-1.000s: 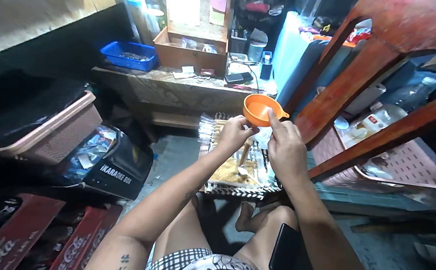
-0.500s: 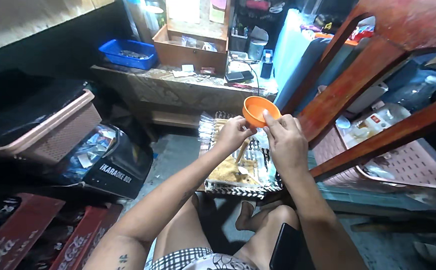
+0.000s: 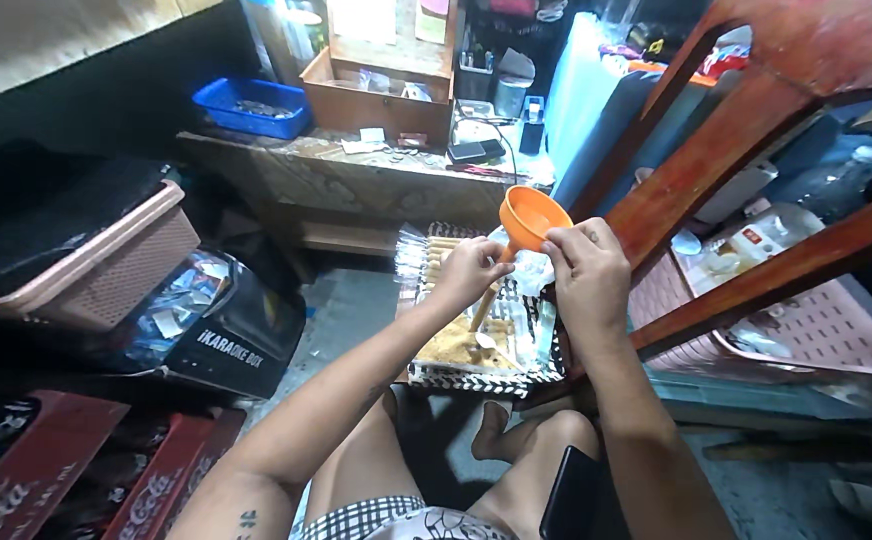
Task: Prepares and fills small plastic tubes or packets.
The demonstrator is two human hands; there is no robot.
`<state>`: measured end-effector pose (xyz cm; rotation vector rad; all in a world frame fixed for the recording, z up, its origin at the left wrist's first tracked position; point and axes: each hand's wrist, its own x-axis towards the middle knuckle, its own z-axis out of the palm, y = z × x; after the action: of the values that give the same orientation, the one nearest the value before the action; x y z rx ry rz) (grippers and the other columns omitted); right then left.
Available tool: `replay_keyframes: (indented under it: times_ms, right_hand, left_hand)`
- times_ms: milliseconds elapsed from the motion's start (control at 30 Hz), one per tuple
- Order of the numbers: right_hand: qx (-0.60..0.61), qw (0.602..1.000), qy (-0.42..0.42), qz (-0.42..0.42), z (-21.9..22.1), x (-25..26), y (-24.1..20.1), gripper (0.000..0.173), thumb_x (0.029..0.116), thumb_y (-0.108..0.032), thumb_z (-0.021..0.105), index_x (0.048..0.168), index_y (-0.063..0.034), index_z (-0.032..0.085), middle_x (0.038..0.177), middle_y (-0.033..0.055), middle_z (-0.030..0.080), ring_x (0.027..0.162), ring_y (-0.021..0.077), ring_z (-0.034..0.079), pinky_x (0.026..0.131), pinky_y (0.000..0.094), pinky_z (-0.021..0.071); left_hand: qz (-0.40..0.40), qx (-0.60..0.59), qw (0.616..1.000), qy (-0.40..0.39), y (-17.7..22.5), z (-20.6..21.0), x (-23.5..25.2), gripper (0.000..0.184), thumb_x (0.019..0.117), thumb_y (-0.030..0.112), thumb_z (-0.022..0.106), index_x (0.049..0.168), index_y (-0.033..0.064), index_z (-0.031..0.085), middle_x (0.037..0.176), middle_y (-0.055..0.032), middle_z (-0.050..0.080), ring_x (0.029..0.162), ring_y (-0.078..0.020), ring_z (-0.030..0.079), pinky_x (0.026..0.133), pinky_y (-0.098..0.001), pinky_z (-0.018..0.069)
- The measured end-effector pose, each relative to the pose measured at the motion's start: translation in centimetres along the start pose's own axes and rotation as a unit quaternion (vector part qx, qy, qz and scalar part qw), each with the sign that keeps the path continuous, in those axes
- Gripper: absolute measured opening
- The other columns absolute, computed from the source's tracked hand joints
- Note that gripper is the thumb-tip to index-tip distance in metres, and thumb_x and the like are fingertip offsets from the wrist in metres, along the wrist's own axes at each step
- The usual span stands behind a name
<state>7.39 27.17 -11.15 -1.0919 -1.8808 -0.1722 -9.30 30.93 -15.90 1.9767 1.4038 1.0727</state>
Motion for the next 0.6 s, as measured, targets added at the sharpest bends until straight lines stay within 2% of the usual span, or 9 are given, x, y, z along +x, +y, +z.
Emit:
replay_keyframes:
  times_ms: [133, 233, 333, 367, 400, 500, 533, 600]
  right_hand:
    - [0.007, 1.000, 0.015, 0.018, -0.4, -0.1, 0.3, 0.015, 0.0990, -0.009, 0.065, 0.103, 0.0010, 0.076, 0.097, 0.0209, 0.068, 0.091, 0.0339, 0.067, 0.081, 0.0445, 0.0553]
    - [0.015, 0.997, 0.058, 0.046, -1.2, -0.2, 0.7, 0.019, 0.0999, -0.010, 0.063, 0.105, 0.0032, 0.075, 0.096, 0.0195, 0.067, 0.085, 0.0259, 0.066, 0.078, 0.0344, 0.0547]
    - [0.010, 0.992, 0.100, 0.079, -1.6, -1.0, 1.6, 0.020, 0.1000, -0.012, 0.064, 0.105, 0.0034, 0.076, 0.092, 0.0181, 0.066, 0.082, 0.0208, 0.064, 0.075, 0.0265, 0.0520]
    - [0.002, 0.991, 0.097, 0.096, -1.4, -1.6, 2.0, 0.020, 0.1000, -0.012, 0.064, 0.105, 0.0032, 0.076, 0.092, 0.0182, 0.066, 0.082, 0.0215, 0.064, 0.075, 0.0280, 0.0522]
    - [-0.004, 0.990, 0.075, 0.117, -1.1, -2.4, 2.3, 0.021, 0.1004, -0.013, 0.063, 0.106, 0.0037, 0.075, 0.095, 0.0201, 0.067, 0.084, 0.0253, 0.065, 0.077, 0.0340, 0.0534]
    - [-0.015, 0.985, -0.060, 0.161, 1.3, -5.6, 3.1, 0.025, 0.1044, -0.014, 0.057, 0.113, 0.0046, 0.071, 0.107, 0.0251, 0.066, 0.096, 0.0398, 0.067, 0.085, 0.0543, 0.0557]
    - [-0.013, 0.979, -0.103, 0.176, 2.5, -6.7, 3.2, 0.026, 0.1046, -0.014, 0.057, 0.113, 0.0048, 0.071, 0.110, 0.0263, 0.067, 0.099, 0.0429, 0.067, 0.087, 0.0585, 0.0545]
    - [-0.012, 0.965, -0.168, 0.200, 5.1, -8.5, 3.6, 0.024, 0.1037, -0.013, 0.059, 0.112, 0.0044, 0.072, 0.110, 0.0267, 0.068, 0.102, 0.0451, 0.068, 0.087, 0.0609, 0.0540]
  left_hand:
    - [-0.009, -0.009, 1.000, 0.010, 0.1, 0.1, 0.1, 0.018, 0.0953, 0.020, 0.072, 0.104, 0.0043, 0.076, 0.104, -0.0110, 0.070, 0.098, -0.0255, 0.063, 0.092, -0.0551, 0.0438]
    - [-0.028, -0.016, 0.999, 0.008, 0.4, -0.2, 0.2, 0.015, 0.0963, 0.017, 0.070, 0.104, 0.0050, 0.076, 0.106, -0.0104, 0.070, 0.102, -0.0248, 0.063, 0.095, -0.0538, 0.0439]
    - [-0.030, -0.018, 0.999, 0.013, 0.1, -0.7, 0.3, 0.017, 0.0980, 0.017, 0.068, 0.105, 0.0046, 0.076, 0.107, -0.0108, 0.071, 0.102, -0.0226, 0.065, 0.094, -0.0449, 0.0499]
    - [-0.033, -0.023, 0.999, 0.015, 0.0, -0.8, 0.4, 0.018, 0.0989, 0.017, 0.067, 0.107, 0.0044, 0.076, 0.108, -0.0110, 0.071, 0.103, -0.0220, 0.065, 0.095, -0.0435, 0.0497]
    - [-0.034, -0.033, 0.999, 0.021, -0.1, -1.0, 0.4, 0.018, 0.0996, 0.017, 0.066, 0.107, 0.0041, 0.076, 0.107, -0.0108, 0.071, 0.102, -0.0208, 0.065, 0.095, -0.0424, 0.0498]
    - [-0.040, -0.078, 0.996, 0.030, 0.1, -1.5, 0.4, 0.016, 0.1009, 0.016, 0.063, 0.105, 0.0047, 0.074, 0.106, -0.0064, 0.073, 0.097, -0.0122, 0.067, 0.092, -0.0357, 0.0518]
    - [-0.033, -0.069, 0.997, 0.024, 0.2, -1.7, 0.4, 0.016, 0.1005, 0.015, 0.064, 0.105, 0.0045, 0.074, 0.106, -0.0069, 0.072, 0.097, -0.0135, 0.066, 0.092, -0.0365, 0.0513]
    - [-0.015, -0.046, 0.999, 0.014, 0.2, -2.1, 0.5, 0.016, 0.0982, 0.014, 0.067, 0.104, 0.0027, 0.076, 0.105, -0.0105, 0.071, 0.099, -0.0194, 0.064, 0.092, -0.0406, 0.0490]
